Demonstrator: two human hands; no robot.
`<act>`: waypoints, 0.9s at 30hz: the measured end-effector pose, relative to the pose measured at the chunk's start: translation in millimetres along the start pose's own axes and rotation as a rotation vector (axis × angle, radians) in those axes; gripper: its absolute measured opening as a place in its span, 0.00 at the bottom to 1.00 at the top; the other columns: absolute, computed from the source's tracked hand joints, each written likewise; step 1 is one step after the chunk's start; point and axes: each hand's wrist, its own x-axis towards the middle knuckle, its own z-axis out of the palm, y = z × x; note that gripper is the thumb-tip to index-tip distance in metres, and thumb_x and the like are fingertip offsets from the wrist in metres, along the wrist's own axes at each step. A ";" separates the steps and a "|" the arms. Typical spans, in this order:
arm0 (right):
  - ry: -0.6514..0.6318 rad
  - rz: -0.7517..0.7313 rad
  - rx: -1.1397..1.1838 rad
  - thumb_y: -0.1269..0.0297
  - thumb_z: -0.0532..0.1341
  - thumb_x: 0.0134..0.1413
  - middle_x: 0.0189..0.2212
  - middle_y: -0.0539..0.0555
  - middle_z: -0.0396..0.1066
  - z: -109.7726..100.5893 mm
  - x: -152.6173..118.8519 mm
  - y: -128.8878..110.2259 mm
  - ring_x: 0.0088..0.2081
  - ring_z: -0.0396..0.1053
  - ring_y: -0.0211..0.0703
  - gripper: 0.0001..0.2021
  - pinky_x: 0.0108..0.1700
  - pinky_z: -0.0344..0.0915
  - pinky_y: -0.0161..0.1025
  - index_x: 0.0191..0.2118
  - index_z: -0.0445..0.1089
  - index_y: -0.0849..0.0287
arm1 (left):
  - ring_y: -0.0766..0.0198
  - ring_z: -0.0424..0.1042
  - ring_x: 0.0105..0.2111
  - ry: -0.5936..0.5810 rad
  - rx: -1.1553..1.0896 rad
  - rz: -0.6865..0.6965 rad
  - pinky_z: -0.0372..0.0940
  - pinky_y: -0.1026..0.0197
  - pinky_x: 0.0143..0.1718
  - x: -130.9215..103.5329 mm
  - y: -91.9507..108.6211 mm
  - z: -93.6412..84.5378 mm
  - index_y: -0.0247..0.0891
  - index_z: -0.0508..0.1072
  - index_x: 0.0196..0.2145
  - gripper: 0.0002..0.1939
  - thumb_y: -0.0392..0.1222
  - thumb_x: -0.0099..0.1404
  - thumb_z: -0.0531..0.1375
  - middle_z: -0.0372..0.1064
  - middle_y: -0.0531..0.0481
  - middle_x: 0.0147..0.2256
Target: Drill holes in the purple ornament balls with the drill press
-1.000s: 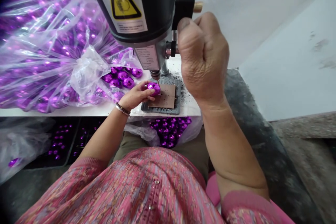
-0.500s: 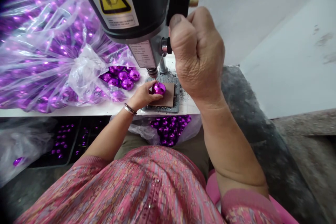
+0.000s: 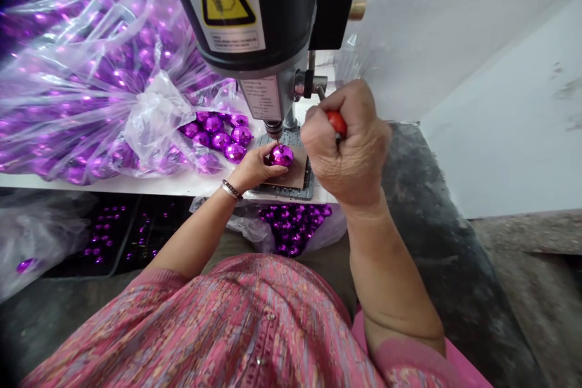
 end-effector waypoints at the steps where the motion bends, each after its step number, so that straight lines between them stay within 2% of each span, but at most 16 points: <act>1: 0.006 -0.027 -0.014 0.66 0.56 0.57 0.23 0.44 0.59 0.4 -1.0 1.1 0.26 0.54 0.22 0.08 0.31 0.56 0.26 0.28 0.62 0.62 | 0.55 0.75 0.53 0.000 0.001 0.000 0.66 0.55 0.60 0.2 -0.8 0.4 0.32 0.71 0.63 0.37 0.38 0.55 0.71 0.76 0.43 0.56; 7: 0.067 -0.102 -0.042 0.65 0.55 0.60 0.24 0.46 0.61 7.0 -14.7 13.6 0.27 0.56 0.24 0.08 0.33 0.57 0.28 0.30 0.63 0.60 | 0.52 0.72 0.58 0.002 0.055 0.015 0.63 0.55 0.63 -0.4 -1.5 2.0 0.32 0.70 0.64 0.38 0.38 0.56 0.70 0.74 0.42 0.58; 15: 0.151 -0.143 -0.034 0.61 0.52 0.66 0.28 0.47 0.66 18.1 -33.6 34.0 0.30 0.64 0.28 0.09 0.36 0.63 0.32 0.36 0.65 0.57 | 0.53 0.73 0.56 0.017 0.023 0.033 0.64 0.56 0.62 -3.1 -3.1 3.0 0.34 0.71 0.63 0.36 0.39 0.57 0.70 0.75 0.43 0.57; 20: 0.139 -0.233 0.045 0.58 0.53 0.67 0.33 0.49 0.69 34.1 -52.3 69.1 0.34 0.69 0.29 0.11 0.40 0.69 0.34 0.41 0.67 0.59 | 0.54 0.74 0.54 0.025 0.011 0.034 0.65 0.57 0.59 -4.6 -1.4 2.2 0.35 0.73 0.61 0.35 0.39 0.56 0.70 0.76 0.44 0.55; 24: 0.139 -0.312 0.085 0.49 0.58 0.63 0.43 0.55 0.71 46.2 -64.4 96.4 0.44 0.69 0.32 0.23 0.49 0.74 0.37 0.51 0.68 0.66 | 0.54 0.74 0.53 0.019 0.012 0.034 0.66 0.57 0.59 -6.5 2.1 0.8 0.32 0.72 0.62 0.35 0.38 0.56 0.70 0.76 0.43 0.54; 27: 0.146 -0.304 0.085 0.49 0.56 0.64 0.37 0.52 0.70 41.0 -56.3 87.0 0.39 0.68 0.29 0.20 0.44 0.72 0.34 0.44 0.69 0.65 | 0.54 0.75 0.52 0.024 0.003 0.015 0.67 0.55 0.57 -8.0 3.0 1.2 0.34 0.72 0.62 0.35 0.39 0.57 0.70 0.77 0.44 0.53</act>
